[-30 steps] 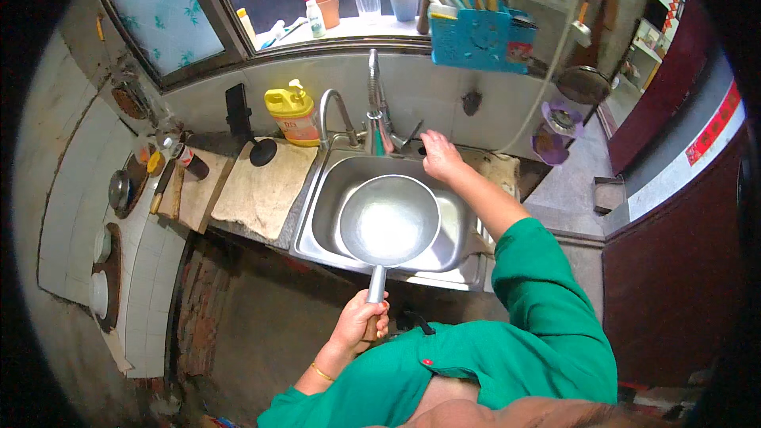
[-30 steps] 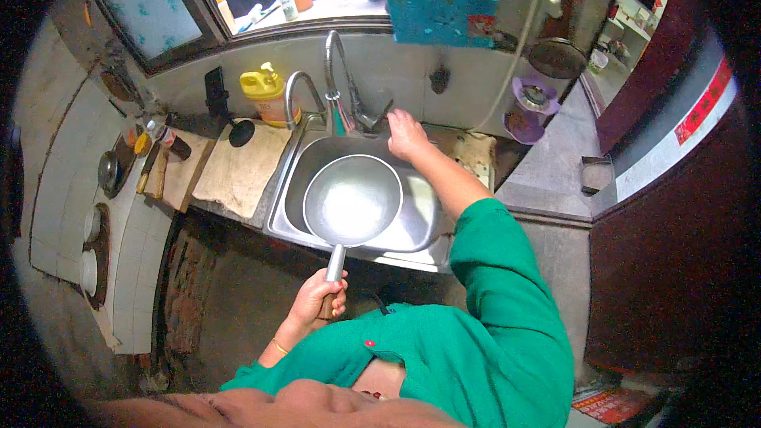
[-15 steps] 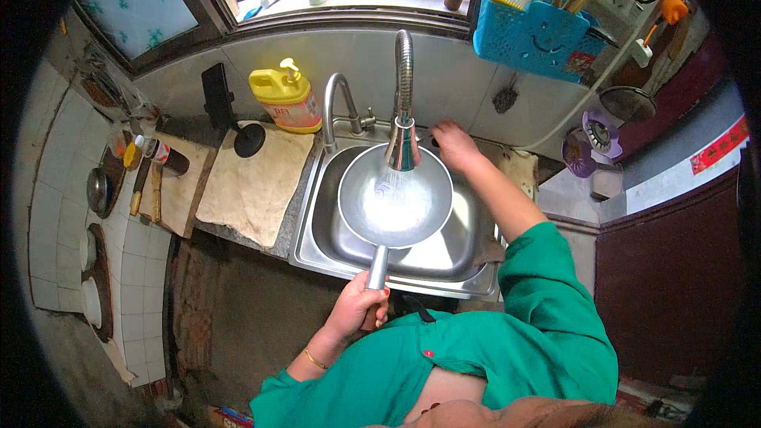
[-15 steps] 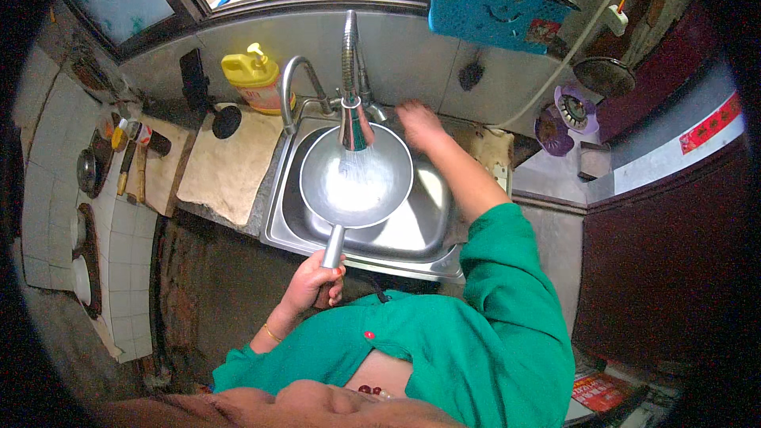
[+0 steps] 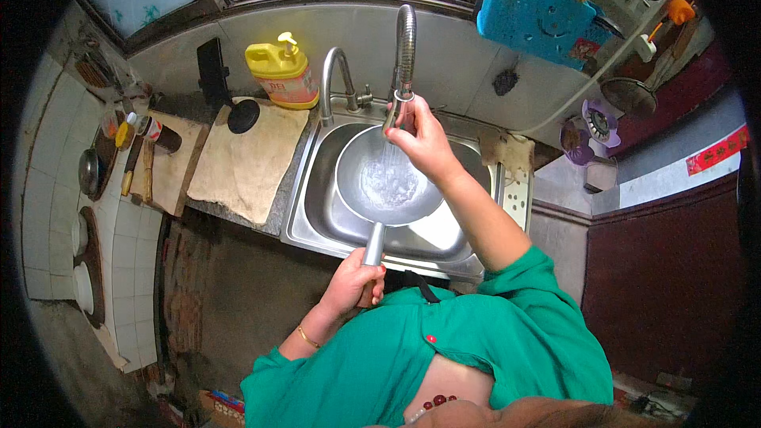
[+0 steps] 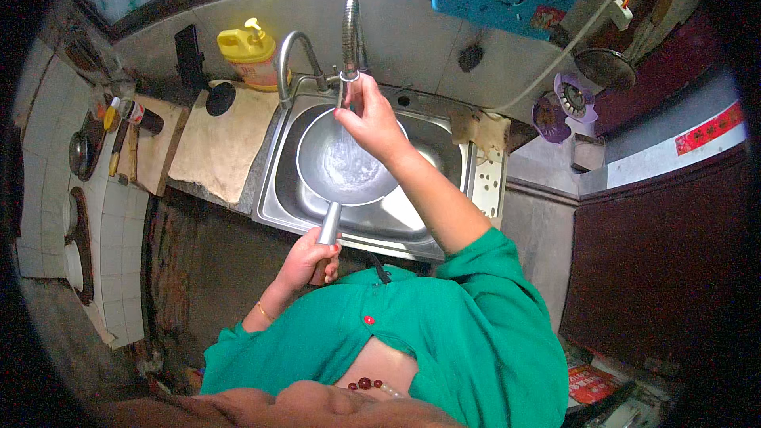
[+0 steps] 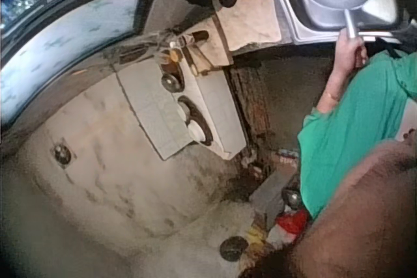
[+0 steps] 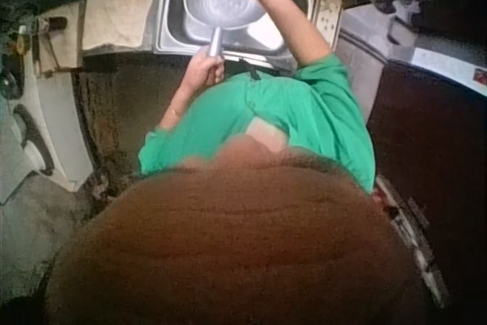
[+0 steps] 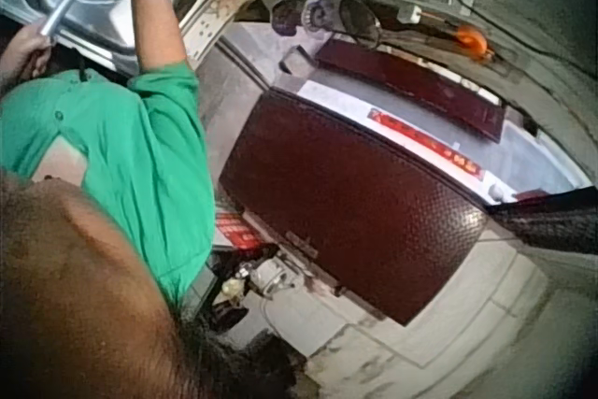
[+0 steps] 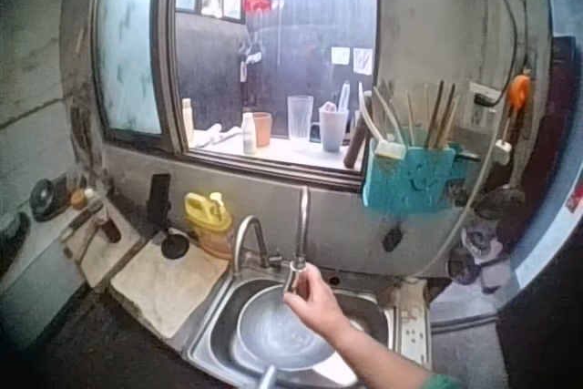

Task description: The person fills a small metal pan with water from the sink, pours it into a wok on the stove, and covers the wok with a lid. The person then handles a metal bowl and a package of noodles on the counter.

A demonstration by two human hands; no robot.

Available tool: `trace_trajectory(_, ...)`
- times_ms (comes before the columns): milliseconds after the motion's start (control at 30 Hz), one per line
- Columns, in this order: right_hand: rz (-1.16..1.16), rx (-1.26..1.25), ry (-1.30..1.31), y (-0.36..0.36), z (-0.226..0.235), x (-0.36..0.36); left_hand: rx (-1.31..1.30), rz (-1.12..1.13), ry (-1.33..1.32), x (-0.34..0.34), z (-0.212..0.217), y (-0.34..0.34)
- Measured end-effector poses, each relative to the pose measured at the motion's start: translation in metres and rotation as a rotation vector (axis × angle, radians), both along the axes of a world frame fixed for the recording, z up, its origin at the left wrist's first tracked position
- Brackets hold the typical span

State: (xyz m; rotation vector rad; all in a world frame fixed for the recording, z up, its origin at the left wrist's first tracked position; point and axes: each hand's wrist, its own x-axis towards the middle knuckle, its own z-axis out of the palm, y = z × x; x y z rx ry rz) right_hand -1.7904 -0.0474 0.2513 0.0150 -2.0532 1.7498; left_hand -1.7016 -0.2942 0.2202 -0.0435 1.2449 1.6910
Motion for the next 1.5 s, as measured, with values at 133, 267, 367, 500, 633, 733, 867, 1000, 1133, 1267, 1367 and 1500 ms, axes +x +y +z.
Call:
trace_trajectory(133, 0.177, -0.273, -0.031, 0.001, -0.002, -0.015, 0.003, -0.028, 0.056, 0.001, 0.002, 0.001)
trace_trajectory(267, 0.240, -0.333, -0.025, 0.005, 0.003, -0.015, 0.009, -0.005, 0.017, 0.004, 0.005, -0.001)
trace_trajectory(367, 0.328, -0.365, -0.053, 0.012, 0.010, -0.013, 0.008, -0.021, 0.000, 0.003, 0.006, -0.002)
trace_trajectory(500, 0.437, -0.338, -0.112, 0.025, 0.015, -0.013, -0.003, -0.016, 0.006, 0.002, 0.006, 0.002)
trace_trajectory(633, 0.477, -0.284, -0.167, 0.030, 0.013, -0.013, 0.011, 0.028, -0.018, 0.002, 0.007, 0.007)
trace_trajectory(733, 0.468, -0.203, -0.092, 0.032, 0.010, -0.009, -0.003, 0.000, -0.021, 0.000, 0.010, 0.008)
trace_trajectory(867, 0.335, -0.298, 0.001, 0.049, 0.005, 0.003, -0.017, -0.004, 0.004, -0.002, 0.010, 0.008)
trace_trajectory(1000, 0.136, -0.331, -0.088, 0.072, -0.011, 0.032, -0.008, -0.001, 0.028, -0.005, 0.006, 0.007)
trace_trajectory(1133, 0.039, -0.427, -0.233, 0.086, -0.037, 0.058, -0.002, -0.002, 0.028, -0.005, 0.004, 0.006)
trace_trajectory(1267, -0.013, -0.486, -0.294, 0.091, -0.061, 0.070, -0.007, 0.010, 0.023, -0.006, 0.006, 0.008)
trace_trajectory(1367, -0.032, -0.505, -0.331, 0.094, -0.071, 0.074, -0.021, 0.015, 0.014, -0.005, 0.008, 0.009)
trace_trajectory(1500, -0.055, -0.529, -0.361, 0.092, -0.076, 0.075, -0.018, 0.017, 0.001, -0.006, 0.010, 0.011)
